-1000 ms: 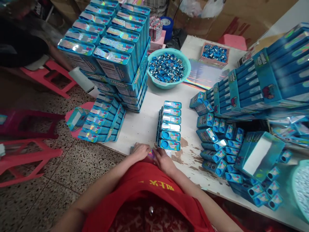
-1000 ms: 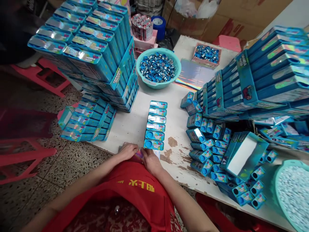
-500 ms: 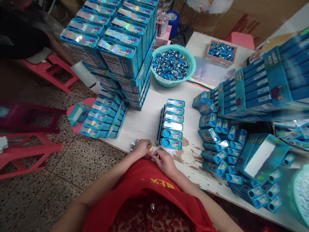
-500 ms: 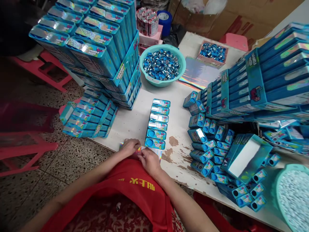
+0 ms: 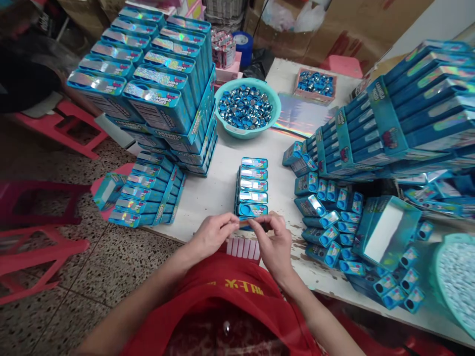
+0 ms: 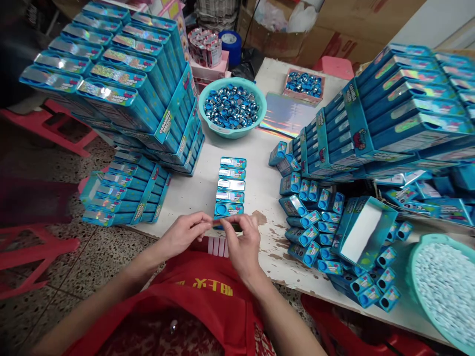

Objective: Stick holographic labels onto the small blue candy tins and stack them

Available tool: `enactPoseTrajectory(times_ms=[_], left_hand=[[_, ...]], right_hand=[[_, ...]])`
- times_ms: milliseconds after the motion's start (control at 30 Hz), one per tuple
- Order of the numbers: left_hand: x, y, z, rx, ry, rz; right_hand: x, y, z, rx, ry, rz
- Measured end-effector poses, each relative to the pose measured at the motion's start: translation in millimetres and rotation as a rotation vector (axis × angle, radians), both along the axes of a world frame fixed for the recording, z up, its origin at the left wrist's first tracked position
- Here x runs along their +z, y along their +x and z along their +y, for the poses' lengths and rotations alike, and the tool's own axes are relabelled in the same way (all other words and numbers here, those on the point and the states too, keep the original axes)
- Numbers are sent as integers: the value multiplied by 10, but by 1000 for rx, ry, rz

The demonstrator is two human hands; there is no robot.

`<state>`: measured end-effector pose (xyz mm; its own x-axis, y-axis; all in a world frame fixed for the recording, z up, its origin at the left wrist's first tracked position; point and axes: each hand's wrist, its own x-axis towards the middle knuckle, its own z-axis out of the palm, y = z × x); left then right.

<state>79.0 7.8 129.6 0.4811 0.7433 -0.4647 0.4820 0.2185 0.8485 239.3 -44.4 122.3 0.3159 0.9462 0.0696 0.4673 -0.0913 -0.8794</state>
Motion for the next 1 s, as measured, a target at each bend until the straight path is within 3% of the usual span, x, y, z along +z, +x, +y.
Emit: enactPoseTrajectory(times_ms=[133, 233, 367, 467, 600, 733, 867, 933, 1000], left_hand=[[6, 68, 277, -69, 103, 19], [-44, 99, 400, -112, 180, 58], [-219, 131, 412, -120, 188, 2], [-400, 183, 318, -47, 134, -18], [-552, 292, 175, 15, 153, 256], [-545, 330, 205, -103, 205, 497], [-579, 119, 253, -83, 197, 505], [-659, -78, 172, -82, 215, 454], [-767, -269, 25, -183, 229, 418]], right_hand=[[-136, 40, 172, -164, 12, -66], [-218, 53, 261, -219, -47, 20], [-330, 38, 280, -258, -112, 167], [-402, 0, 249, -300, -88, 183], [-447, -50, 233, -374, -90, 281], [-437, -38, 283, -356, -83, 301], [-445, 70, 191, -336, -64, 371], [-483, 141, 3, -398, -20, 342], [-550, 193, -244, -405, -29, 265]])
